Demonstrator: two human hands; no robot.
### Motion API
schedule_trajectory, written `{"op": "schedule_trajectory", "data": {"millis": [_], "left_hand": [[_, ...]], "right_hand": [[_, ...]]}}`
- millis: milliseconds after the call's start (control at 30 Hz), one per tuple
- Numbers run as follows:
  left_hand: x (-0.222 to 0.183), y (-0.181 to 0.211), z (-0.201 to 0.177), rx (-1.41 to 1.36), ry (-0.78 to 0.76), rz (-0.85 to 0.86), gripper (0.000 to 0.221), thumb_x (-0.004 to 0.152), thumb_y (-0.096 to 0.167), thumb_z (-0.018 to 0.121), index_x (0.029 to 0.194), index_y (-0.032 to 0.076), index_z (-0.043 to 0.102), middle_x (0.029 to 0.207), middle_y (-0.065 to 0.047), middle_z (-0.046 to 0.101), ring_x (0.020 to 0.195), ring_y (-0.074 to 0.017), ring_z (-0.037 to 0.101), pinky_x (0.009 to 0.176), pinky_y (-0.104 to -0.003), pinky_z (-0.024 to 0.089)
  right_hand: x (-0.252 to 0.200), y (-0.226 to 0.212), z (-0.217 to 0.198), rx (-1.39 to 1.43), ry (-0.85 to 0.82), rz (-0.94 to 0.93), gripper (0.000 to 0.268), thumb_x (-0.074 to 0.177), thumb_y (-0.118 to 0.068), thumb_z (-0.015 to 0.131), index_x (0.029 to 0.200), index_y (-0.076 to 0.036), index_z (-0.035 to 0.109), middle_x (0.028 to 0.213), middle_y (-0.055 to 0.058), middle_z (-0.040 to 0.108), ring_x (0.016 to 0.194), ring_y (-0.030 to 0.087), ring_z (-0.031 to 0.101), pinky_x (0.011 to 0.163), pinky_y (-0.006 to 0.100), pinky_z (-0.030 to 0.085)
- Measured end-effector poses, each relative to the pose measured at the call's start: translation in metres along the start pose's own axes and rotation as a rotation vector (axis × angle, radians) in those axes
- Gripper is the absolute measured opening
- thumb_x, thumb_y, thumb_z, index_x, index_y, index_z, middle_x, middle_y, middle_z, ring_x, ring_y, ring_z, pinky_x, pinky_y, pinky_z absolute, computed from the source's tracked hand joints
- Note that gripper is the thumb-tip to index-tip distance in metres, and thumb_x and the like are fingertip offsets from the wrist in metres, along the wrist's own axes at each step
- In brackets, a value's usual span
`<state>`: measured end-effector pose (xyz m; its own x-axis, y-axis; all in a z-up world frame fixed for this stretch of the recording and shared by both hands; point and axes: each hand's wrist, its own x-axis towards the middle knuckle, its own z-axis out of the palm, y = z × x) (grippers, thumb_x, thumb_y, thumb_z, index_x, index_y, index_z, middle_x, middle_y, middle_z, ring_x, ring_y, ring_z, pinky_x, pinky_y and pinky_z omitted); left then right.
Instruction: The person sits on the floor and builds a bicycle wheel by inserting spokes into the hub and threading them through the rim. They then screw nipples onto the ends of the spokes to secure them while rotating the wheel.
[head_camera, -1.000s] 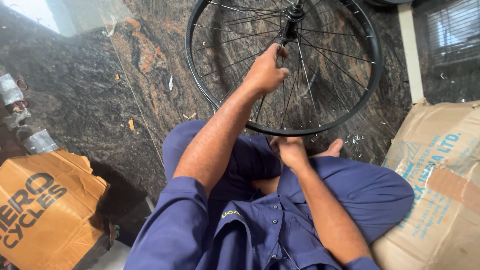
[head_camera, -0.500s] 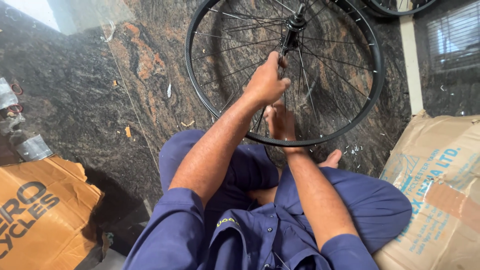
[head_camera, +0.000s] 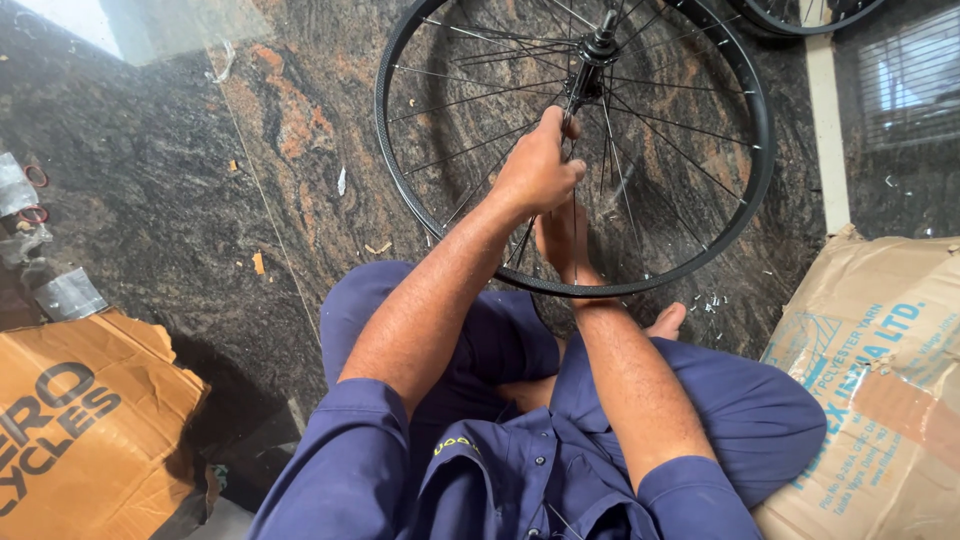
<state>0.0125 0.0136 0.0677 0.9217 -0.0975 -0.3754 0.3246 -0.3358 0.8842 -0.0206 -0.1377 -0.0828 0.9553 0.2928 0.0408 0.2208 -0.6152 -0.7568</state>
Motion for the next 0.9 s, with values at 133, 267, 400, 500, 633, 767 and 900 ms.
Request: {"op": "schedule_trajectory", "data": {"millis": [133,267,400,500,633,767,900], "left_hand": [[0.0001,0.0004,-0.0005,-0.009,-0.004,0.005,0.039,0.094,0.015,0.067,0.126,0.008,0.046,0.110,-0.018,0.067,0.104,-0.0269,0.069,0.089,-0.044,0.056],[-0.0007,0.0031,-0.0017,-0.017,-0.010,-0.009,0.039,0.093,0.014,0.067,0.127,0.009,0.046,0.110,-0.017,0.067,0.103,-0.0264,0.069,0.087,-0.044,0.057],[-0.0018,0.0036,-0.0030,-0.015,-0.023,-0.025,0.040,0.093,0.013,0.066,0.128,0.009,0.046,0.108,-0.017,0.068,0.101,-0.0262,0.070,0.086,-0.044,0.057],[-0.0005,0.0026,-0.0007,-0.026,-0.016,-0.024,0.040,0.094,0.015,0.066,0.128,0.009,0.046,0.109,-0.017,0.067,0.102,-0.0258,0.069,0.086,-0.044,0.057],[0.0003,0.0007,-0.0001,-0.006,-0.002,-0.002,0.041,0.093,0.015,0.067,0.127,0.009,0.046,0.107,-0.016,0.068,0.101,-0.0259,0.070,0.086,-0.044,0.056],[-0.0012,0.0009,-0.0009,-0.006,-0.002,0.001,0.041,0.093,0.015,0.068,0.127,0.009,0.047,0.106,-0.016,0.068,0.101,-0.0260,0.070,0.086,-0.044,0.056],[0.0001,0.0009,-0.0004,-0.007,-0.010,-0.016,0.041,0.093,0.015,0.067,0.127,0.009,0.046,0.106,-0.016,0.068,0.101,-0.0260,0.070,0.086,-0.044,0.057]], "right_hand": [[0.0036,0.0042,0.0024,-0.012,-0.039,0.060,0.063,0.107,-0.057,0.028,0.095,-0.002,0.056,0.057,0.009,0.050,0.046,0.022,0.051,0.042,0.042,0.033],[0.0046,0.0014,0.0007,0.025,-0.031,0.094,0.071,0.106,-0.064,0.025,0.088,-0.003,0.057,0.056,0.006,0.047,0.047,0.018,0.047,0.042,0.039,0.028],[0.0047,-0.0033,-0.0011,0.057,-0.023,0.122,0.074,0.105,-0.067,0.025,0.086,-0.002,0.055,0.057,0.005,0.045,0.048,0.016,0.046,0.042,0.038,0.027],[0.0019,-0.0046,-0.0004,0.091,-0.008,0.122,0.074,0.105,-0.067,0.026,0.086,-0.002,0.054,0.059,0.005,0.045,0.050,0.016,0.045,0.042,0.038,0.028],[0.0016,-0.0006,0.0039,0.089,0.005,0.122,0.074,0.107,-0.066,0.026,0.083,-0.002,0.054,0.058,0.005,0.042,0.049,0.017,0.042,0.044,0.039,0.026],[0.0008,0.0025,0.0048,-0.013,-0.012,0.128,0.070,0.106,-0.064,0.025,0.085,-0.002,0.054,0.054,0.005,0.041,0.044,0.019,0.041,0.042,0.040,0.027],[0.0004,0.0039,0.0047,-0.006,-0.017,0.131,0.066,0.107,-0.059,0.027,0.086,-0.002,0.054,0.054,0.008,0.041,0.045,0.021,0.042,0.042,0.041,0.027]]}}
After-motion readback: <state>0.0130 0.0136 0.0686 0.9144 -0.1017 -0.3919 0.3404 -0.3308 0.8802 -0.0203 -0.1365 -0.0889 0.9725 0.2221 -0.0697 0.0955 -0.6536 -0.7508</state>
